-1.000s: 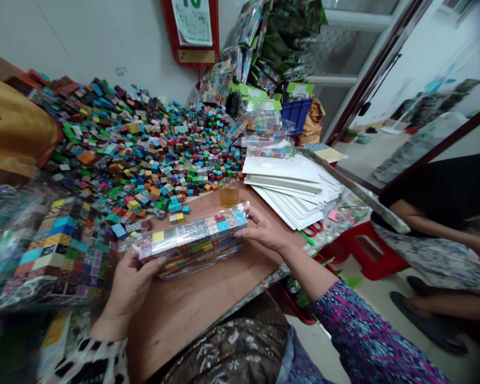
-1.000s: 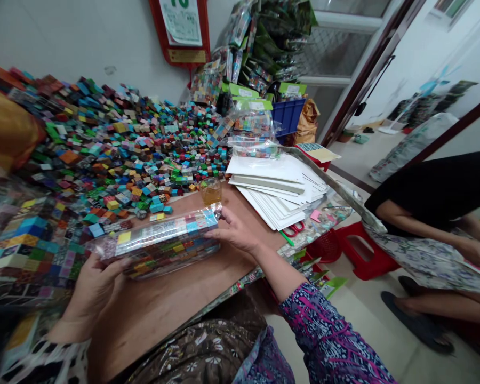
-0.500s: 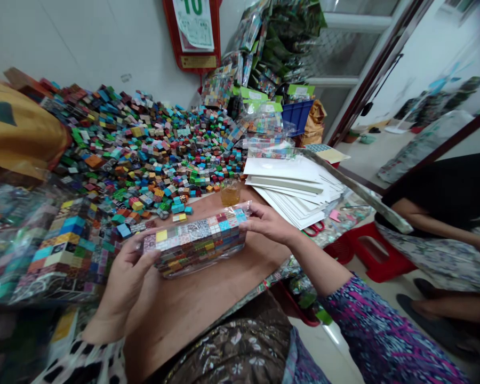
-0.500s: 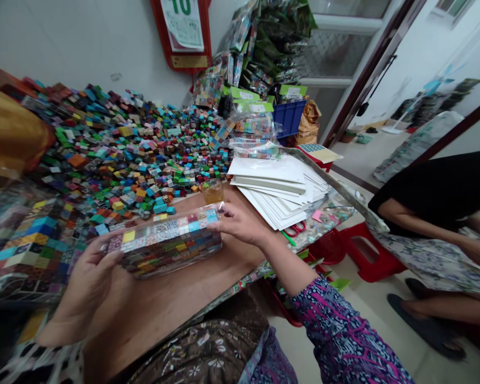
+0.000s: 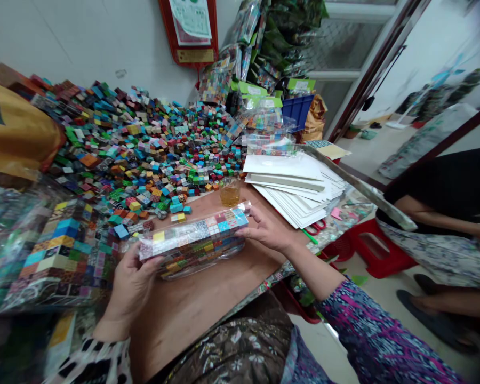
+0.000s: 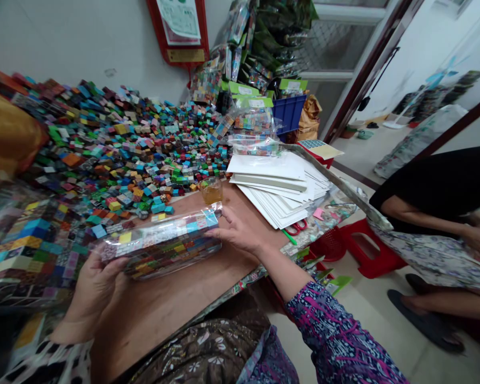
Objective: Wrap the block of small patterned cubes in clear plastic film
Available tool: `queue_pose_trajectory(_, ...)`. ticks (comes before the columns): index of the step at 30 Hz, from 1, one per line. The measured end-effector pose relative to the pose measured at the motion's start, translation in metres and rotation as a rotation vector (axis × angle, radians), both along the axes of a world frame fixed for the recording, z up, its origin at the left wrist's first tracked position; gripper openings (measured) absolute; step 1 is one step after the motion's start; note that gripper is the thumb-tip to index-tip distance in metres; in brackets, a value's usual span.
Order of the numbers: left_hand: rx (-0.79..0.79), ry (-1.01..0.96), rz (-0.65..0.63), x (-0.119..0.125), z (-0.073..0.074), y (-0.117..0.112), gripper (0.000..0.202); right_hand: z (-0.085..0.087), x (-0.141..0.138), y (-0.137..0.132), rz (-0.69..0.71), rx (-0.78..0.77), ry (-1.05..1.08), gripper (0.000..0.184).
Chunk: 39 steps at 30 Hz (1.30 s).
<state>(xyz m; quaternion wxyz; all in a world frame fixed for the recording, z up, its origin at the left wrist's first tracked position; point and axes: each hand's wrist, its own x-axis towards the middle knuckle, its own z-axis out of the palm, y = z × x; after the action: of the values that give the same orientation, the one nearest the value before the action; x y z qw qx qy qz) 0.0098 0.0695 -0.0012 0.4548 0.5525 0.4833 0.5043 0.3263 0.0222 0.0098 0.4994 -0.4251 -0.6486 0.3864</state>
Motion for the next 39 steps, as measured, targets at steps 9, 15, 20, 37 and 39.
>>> queue_pose_trajectory(9, -0.043, -0.016, 0.023, -0.001, -0.007, 0.000, 0.057, -0.017, -0.006, -0.001, -0.009, -0.091, 0.168, 0.048)
queue_pose_trajectory(15, -0.081, -0.019, -0.060, -0.008, -0.025, -0.003, 0.060, -0.036, -0.006, 0.000, -0.040, -0.127, 0.230, 0.055)
queue_pose_trajectory(20, -0.083, 0.115, -0.055, -0.010, -0.025, -0.008, 0.056, -0.038, -0.012, -0.002, -0.075, -0.136, 0.269, 0.060)
queue_pose_trajectory(37, -0.064, 0.294, -0.110, -0.004, -0.019, -0.018, 0.070, -0.060, -0.023, -0.017, -0.115, -0.157, 0.250, 0.058)
queue_pose_trajectory(39, -0.061, 0.254, -0.168, -0.003, -0.018, -0.018, 0.069, -0.051, -0.010, -0.018, 0.018, -0.259, 0.273, 0.060)
